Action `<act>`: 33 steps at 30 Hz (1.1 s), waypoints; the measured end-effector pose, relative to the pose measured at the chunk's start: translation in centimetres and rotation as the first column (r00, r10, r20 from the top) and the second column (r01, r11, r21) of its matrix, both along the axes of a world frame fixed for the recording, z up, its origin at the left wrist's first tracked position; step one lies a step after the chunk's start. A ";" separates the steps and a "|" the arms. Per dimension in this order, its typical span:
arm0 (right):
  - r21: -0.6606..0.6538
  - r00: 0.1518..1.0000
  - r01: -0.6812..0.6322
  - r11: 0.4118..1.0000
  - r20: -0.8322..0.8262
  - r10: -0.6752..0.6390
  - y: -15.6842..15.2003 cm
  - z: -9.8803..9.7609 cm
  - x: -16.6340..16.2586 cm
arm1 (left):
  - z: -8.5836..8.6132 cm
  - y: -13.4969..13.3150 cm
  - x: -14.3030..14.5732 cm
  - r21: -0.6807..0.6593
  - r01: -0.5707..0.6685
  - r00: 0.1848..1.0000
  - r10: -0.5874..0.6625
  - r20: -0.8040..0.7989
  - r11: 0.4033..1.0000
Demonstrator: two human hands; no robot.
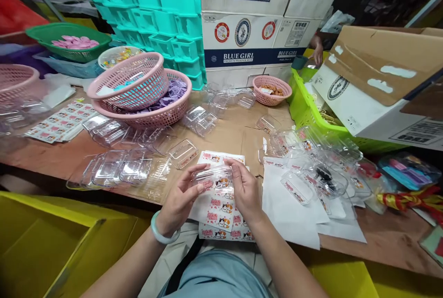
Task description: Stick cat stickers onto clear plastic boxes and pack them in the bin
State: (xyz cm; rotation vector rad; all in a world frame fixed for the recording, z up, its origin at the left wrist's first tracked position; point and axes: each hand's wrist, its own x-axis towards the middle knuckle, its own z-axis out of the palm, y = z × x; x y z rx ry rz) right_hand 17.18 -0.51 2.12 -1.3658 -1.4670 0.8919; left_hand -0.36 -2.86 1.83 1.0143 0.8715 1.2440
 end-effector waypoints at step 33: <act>0.154 0.518 -0.684 0.713 0.791 0.325 -4.3 -4.8 3.6 | -3.9 2.0 -0.8 0.072 -0.169 0.700 0.171 -0.693 0.983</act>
